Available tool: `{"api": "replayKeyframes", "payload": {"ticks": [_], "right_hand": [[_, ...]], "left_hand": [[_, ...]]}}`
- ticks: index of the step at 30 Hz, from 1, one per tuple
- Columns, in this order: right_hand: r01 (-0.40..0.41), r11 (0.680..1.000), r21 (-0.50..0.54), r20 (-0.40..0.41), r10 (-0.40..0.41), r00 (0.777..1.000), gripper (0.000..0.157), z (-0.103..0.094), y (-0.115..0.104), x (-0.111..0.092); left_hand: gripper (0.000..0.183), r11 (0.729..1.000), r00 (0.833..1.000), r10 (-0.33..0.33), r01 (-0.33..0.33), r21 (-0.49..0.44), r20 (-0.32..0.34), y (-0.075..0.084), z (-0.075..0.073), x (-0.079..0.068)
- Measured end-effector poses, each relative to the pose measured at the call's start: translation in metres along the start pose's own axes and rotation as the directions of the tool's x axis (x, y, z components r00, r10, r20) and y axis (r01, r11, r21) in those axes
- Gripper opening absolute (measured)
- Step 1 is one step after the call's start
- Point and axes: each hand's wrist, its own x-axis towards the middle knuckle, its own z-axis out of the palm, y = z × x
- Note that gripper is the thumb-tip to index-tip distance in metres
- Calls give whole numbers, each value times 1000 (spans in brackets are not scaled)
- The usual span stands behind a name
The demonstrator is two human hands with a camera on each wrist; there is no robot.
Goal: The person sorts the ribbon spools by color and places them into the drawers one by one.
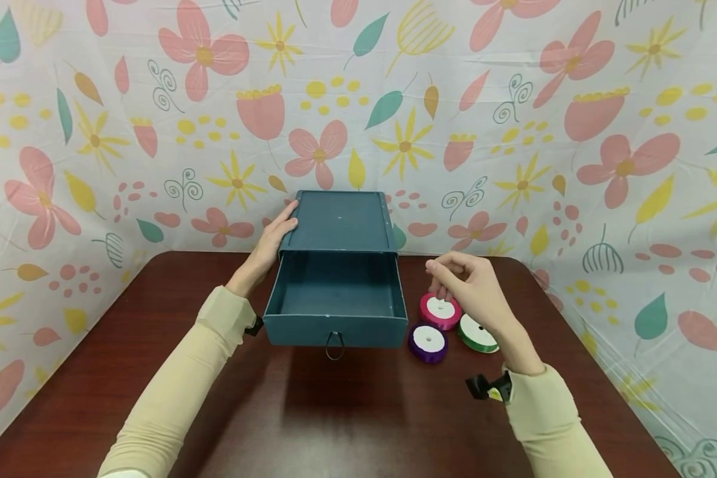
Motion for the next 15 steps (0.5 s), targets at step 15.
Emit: {"api": "replayKeyframes", "payload": {"ticks": [15], "right_hand": [[-219,734,-643,113,373,921,72,49,120,23]], "left_hand": [[56,1000,1000,-4,4,-1,12,14,1,-9]]}}
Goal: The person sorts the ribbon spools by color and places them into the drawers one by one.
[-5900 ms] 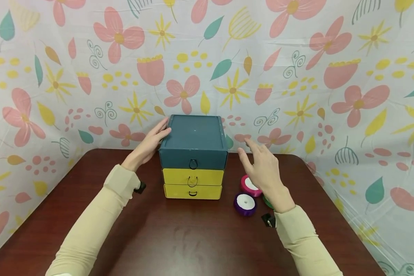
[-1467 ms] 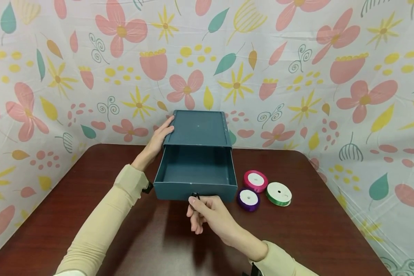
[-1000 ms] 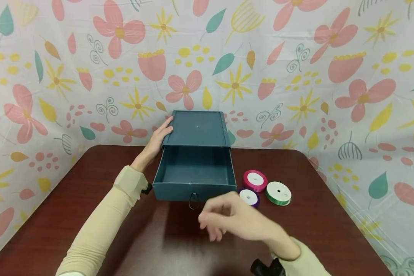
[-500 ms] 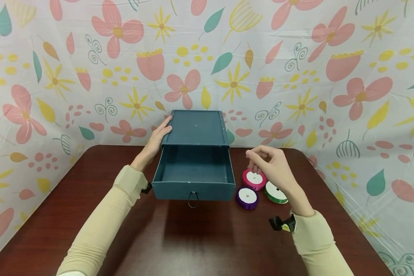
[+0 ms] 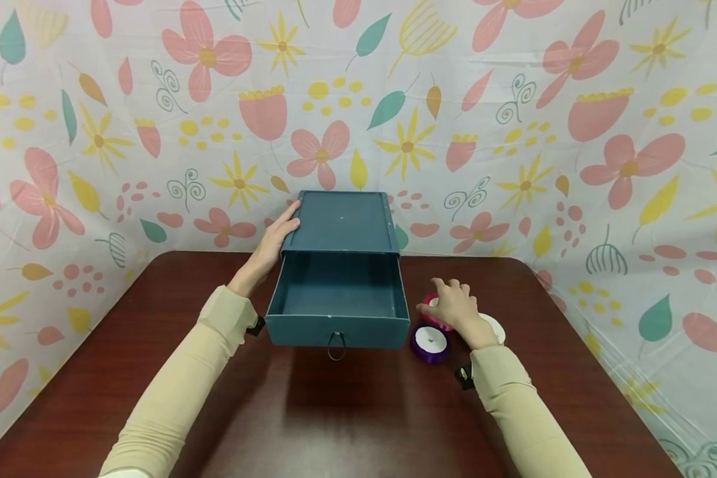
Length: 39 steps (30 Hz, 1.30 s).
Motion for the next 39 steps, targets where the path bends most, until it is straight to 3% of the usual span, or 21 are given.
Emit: {"api": "replayKeyframes", "payload": {"ticks": [6,12,19,29,39], "right_hand": [[-56,998,-26,101,59,993,73,11,7,7],[-32,998,-62,104,38,994,68,15,10,9],[-31,998,-57,66,34,997,66,19,10,12],[16,1000,-4,-51,-16,999,64,25,12,10],[77,996,54,-92,-72,993,64,3,-2,0]], "left_hand": [[56,1000,1000,-5,5,-1,14,0,-2,0],[56,1000,999,-11,11,8,33,1,-4,0],[56,1000,999,-15,14,21,42,1,-6,0],[57,999,1000,6,-7,32,16,-27,-6,16],[58,1000,1000,10,-11,20,7,-29,-5,17]]}}
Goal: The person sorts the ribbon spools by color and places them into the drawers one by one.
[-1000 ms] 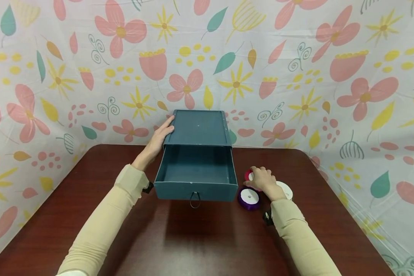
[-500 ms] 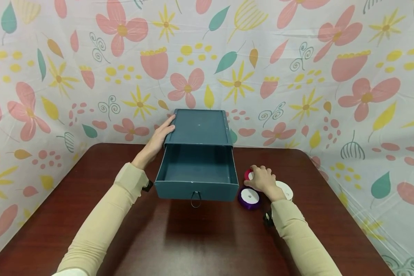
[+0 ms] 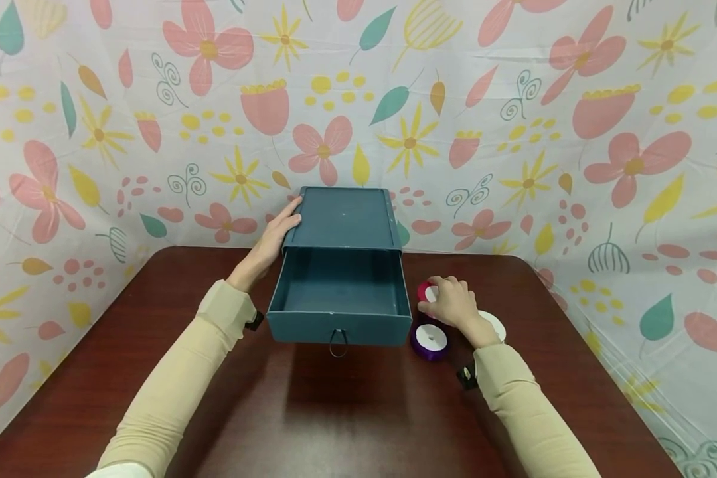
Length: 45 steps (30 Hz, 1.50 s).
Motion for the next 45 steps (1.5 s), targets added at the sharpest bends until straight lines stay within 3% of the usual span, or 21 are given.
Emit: {"api": "replayKeyframes", "payload": {"ticks": [5,10,17,35,45], "right_hand": [[20,1000,9,6,-20,1000,65,-14,-10,-5],[43,999,20,-2,-43,999,63,-27,-20,-9],[91,995,37,-30,-90,995,61,-47,-33,-14],[219,975,48,-99,-213,972,57,-100,-67,-28],[243,968,60,-150,-232,961,56,-118,-86,-37]], "left_hand": [[56,1000,1000,-11,11,-12,19,4,-1,-1],[56,999,999,-30,30,-11,30,24,0,-12],[58,1000,1000,13,-13,2,0,-1,0,0],[58,1000,1000,21,-21,-1,-1,1,-1,3],[57,1000,1000,2,-2,-5,8,-3,-2,4]]}}
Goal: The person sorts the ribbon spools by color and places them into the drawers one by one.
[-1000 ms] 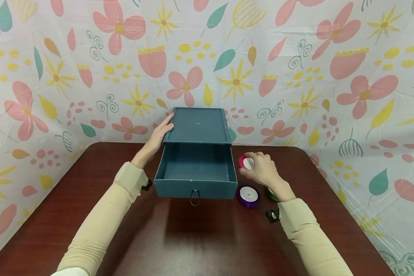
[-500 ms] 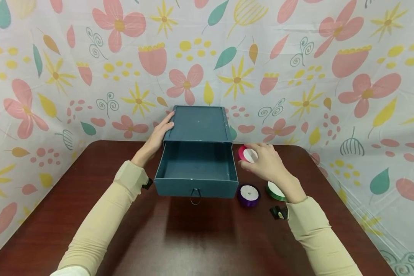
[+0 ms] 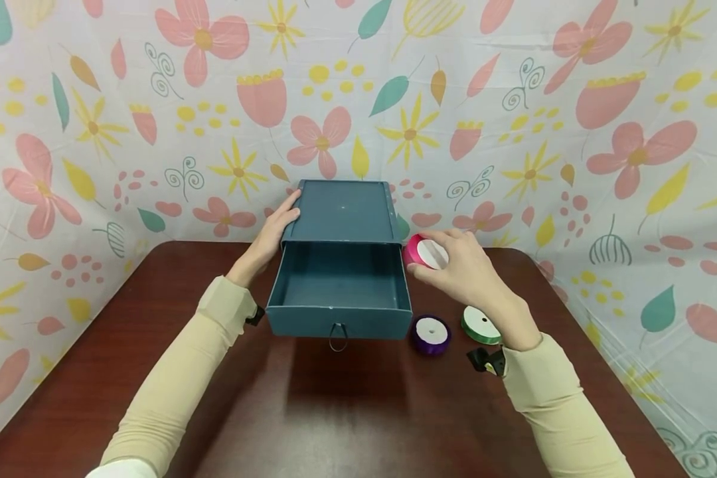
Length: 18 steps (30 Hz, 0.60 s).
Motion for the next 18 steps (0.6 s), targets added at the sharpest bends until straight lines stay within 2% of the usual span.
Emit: {"api": "replayKeyframes", "payload": {"ticks": [8,18], "right_hand": [[-18,1000,-13,-9,18,1000,57,-10,-16,0],[69,997,26,-7,-69,998,57,-17,-47,-1]], "left_hand": [[58,1000,1000,17,-17,6,-3,1,1,-1],[59,1000,1000,22,-22,-2,-15,3,3,-3]]}}
